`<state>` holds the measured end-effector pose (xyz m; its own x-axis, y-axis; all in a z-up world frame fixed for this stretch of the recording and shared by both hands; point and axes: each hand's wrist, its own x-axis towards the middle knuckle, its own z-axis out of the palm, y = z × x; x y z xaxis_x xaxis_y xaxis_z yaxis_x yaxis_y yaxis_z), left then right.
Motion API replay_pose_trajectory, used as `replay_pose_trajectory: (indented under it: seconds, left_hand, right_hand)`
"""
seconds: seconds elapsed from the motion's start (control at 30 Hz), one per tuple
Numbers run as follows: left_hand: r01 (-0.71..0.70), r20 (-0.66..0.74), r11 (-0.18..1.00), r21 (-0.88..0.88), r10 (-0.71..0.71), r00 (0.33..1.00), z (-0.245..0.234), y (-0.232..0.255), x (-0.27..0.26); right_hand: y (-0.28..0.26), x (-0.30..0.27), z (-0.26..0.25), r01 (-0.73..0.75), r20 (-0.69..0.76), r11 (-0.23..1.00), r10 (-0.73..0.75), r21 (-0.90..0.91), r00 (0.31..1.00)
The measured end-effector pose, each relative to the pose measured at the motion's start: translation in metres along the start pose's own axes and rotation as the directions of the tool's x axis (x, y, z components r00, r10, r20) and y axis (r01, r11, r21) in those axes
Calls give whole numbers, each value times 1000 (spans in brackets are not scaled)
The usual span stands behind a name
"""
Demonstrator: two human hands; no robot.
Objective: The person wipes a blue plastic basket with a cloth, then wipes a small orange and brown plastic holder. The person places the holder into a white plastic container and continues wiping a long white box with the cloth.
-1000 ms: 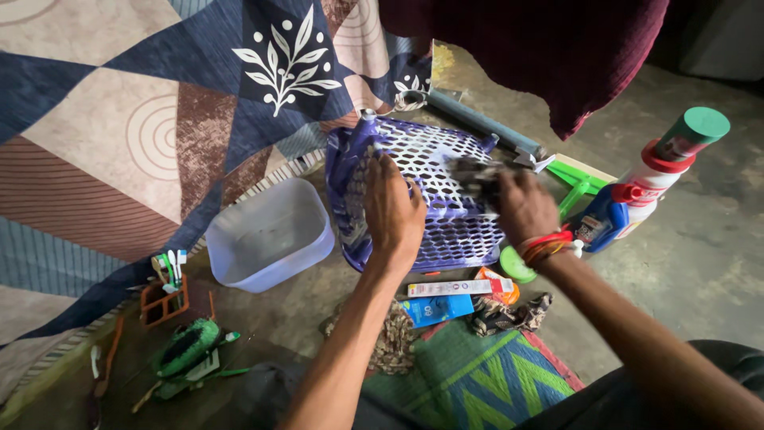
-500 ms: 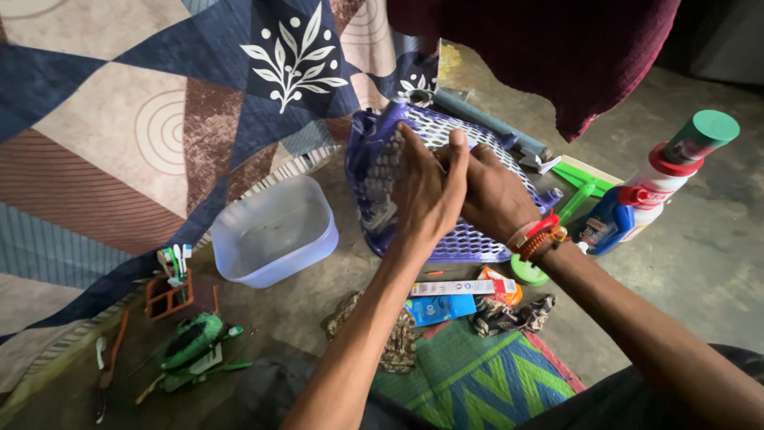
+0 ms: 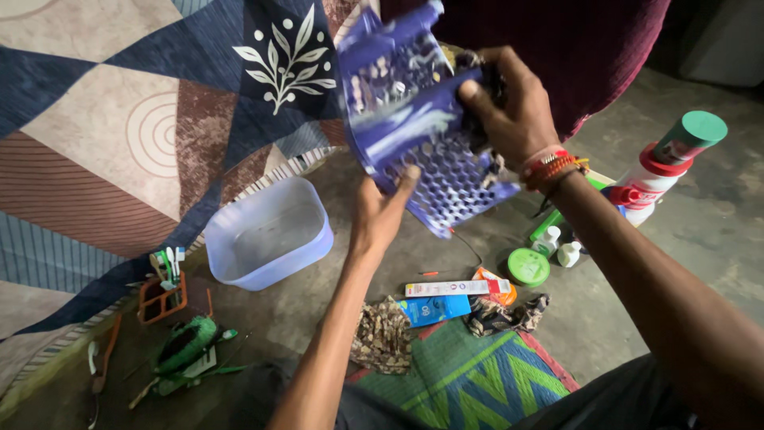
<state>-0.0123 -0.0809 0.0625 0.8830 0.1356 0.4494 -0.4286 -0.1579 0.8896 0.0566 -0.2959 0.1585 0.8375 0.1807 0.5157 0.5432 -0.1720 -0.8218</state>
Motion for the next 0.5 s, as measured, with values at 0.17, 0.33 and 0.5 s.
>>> replay_pose_trajectory:
  seconds: [0.17, 0.33, 0.5]
  left_hand:
    - [26, -128, 924, 380, 25, 991, 0, 8, 32]
    - [-61, -11, 703, 709, 97, 995, 15, 12, 38]
    - [-185, 217, 520, 834, -2, 976, 46, -14, 39]
  right_hand:
    - [37, 3, 5, -49, -216, 996, 33, -68, 976]
    - [80, -29, 12, -64, -335, 904, -89, -422, 938]
    - [118, -51, 14, -180, -142, 796, 119, -578, 983]
